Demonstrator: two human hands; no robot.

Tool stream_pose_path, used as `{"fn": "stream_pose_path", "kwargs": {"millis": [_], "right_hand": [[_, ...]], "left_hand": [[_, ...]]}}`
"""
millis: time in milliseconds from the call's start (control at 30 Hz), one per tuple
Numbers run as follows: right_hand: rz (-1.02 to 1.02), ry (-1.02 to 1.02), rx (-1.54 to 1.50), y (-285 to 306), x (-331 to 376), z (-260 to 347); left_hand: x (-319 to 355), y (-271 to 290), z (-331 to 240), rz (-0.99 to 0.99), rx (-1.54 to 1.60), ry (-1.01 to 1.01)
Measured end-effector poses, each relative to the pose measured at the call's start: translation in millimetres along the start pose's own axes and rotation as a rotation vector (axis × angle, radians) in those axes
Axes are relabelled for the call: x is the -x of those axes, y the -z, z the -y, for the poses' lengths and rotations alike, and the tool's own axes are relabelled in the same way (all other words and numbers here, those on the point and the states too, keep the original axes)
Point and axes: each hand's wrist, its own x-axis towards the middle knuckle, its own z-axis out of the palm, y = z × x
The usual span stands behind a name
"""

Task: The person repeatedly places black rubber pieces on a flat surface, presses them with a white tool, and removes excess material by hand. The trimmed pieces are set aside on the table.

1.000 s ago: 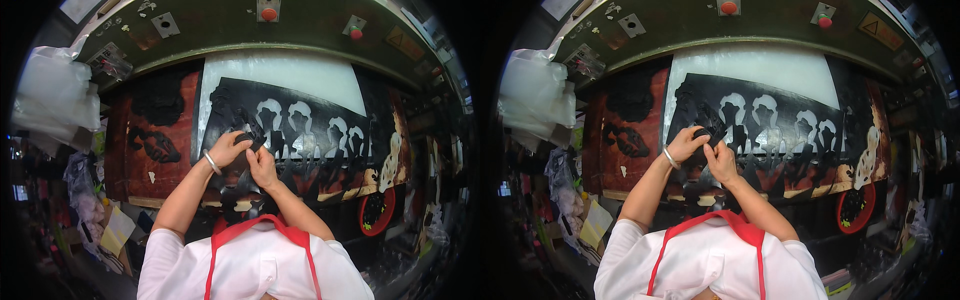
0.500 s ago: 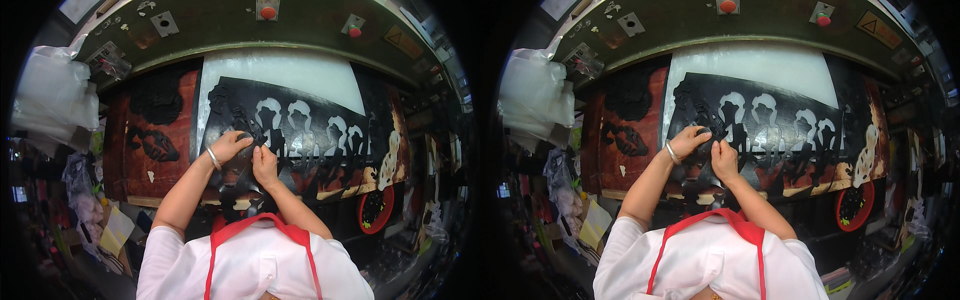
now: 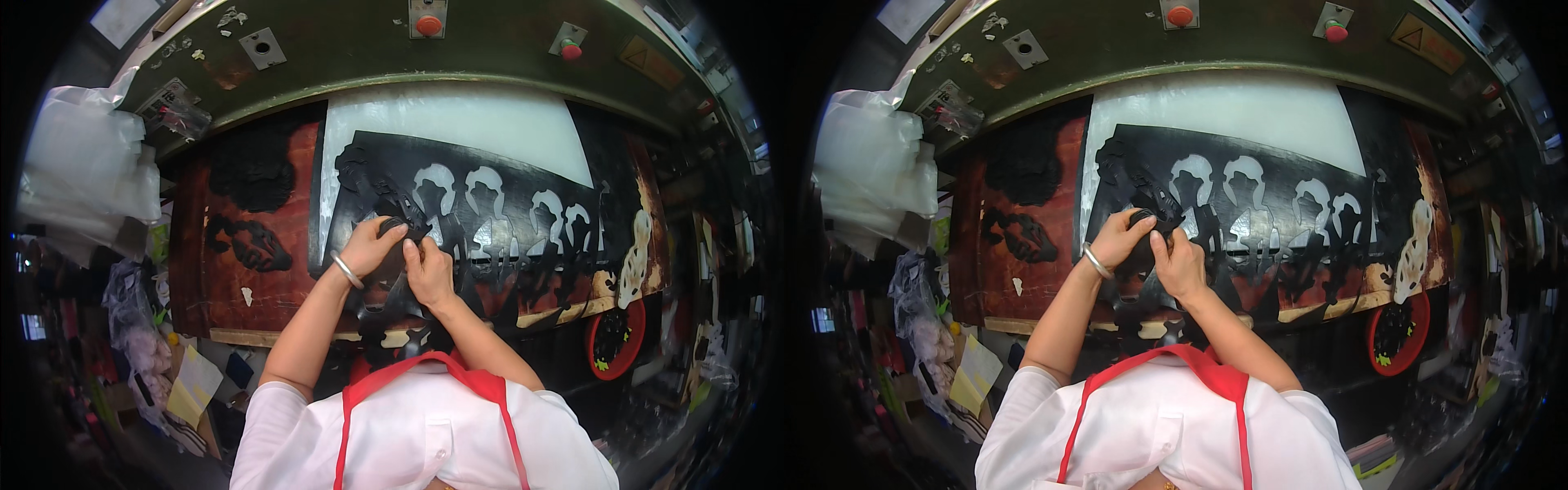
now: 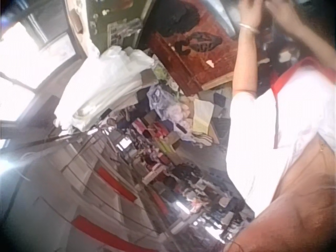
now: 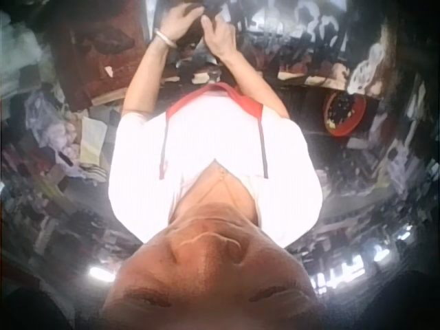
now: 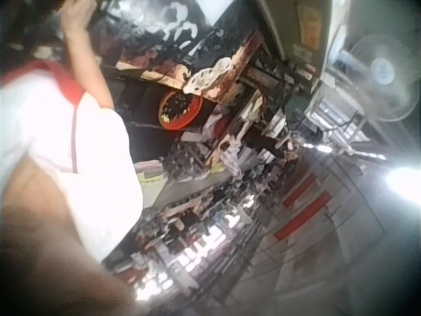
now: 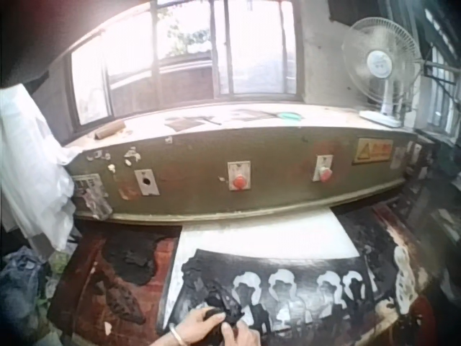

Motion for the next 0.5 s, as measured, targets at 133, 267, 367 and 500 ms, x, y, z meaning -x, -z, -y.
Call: {"fn": "stream_pose_path", "kwargs": {"millis": [133,267,367,500], "right_hand": [[-0.095,0.102,-0.017,-9,3,-13],[-0.176,0.349,0.12,-10,11,-28],[-0.109,0.341,0.115,-10,16,-34],[-0.067,0.313,0.185,-10,13,-27]], "left_hand": [[3,-14,-20,-0.261,-0.136,-0.044],[-14,37,-86,-0.835,0.22,-0.302],[-11,115,-156,-0.655,0.428,-0.662],[21,189,-244,-0.569,0.191,-0.711]]}}
